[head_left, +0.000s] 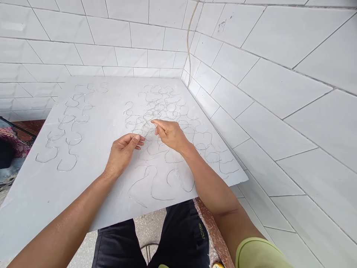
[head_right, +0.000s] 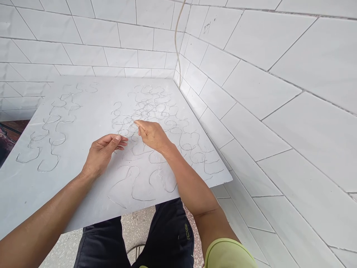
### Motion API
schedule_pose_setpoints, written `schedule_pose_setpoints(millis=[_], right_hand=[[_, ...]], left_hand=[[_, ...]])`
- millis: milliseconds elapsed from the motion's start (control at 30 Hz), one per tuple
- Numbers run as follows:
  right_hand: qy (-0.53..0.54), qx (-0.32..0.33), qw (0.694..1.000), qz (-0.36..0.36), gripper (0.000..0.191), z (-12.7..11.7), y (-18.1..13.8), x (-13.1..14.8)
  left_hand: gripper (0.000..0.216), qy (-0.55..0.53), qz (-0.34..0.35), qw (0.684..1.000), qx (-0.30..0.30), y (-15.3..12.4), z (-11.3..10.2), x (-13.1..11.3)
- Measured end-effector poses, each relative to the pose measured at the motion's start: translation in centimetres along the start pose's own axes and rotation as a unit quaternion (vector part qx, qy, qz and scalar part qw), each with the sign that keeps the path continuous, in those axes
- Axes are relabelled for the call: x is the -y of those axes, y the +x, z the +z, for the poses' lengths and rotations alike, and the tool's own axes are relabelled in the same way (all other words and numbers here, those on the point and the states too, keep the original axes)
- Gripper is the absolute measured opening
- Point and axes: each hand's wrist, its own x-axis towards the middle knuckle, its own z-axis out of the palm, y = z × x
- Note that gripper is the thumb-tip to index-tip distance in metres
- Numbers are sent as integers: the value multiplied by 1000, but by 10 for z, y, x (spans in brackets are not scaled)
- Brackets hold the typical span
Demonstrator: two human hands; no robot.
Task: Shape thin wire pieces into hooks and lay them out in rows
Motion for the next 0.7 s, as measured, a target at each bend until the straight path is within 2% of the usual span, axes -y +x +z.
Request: schedule_pose_setpoints(millis=[100, 200, 267, 367, 467, 600, 700], right_hand=[[47, -27, 998, 41, 38, 1, 1, 5], [111, -55, 987, 101, 43, 1, 3, 11], [158, -17, 978, 136, 44, 3, 4, 15], [216, 81, 961, 154, 42, 10, 3, 21], [255, 115, 950, 143, 36, 22, 0, 24], [263, 97, 952, 123, 18, 35, -4, 23], [213, 71, 968, 115, 17, 38, -6, 21]], left_hand=[[33, 34, 0, 999, -22, 1, -3, -1], [32, -12, -3, 999, -42, 3, -5, -1], [30, -53, -5, 998, -45, 4, -6, -2], [27, -111, -20, 993, -34, 4, -5, -2], [26, -138, -30, 990, -19, 4, -3, -2], [29, -95, -23, 995, -4, 3, -1, -1], [30, 20, 6, 1000, -23, 2, -2, 2]])
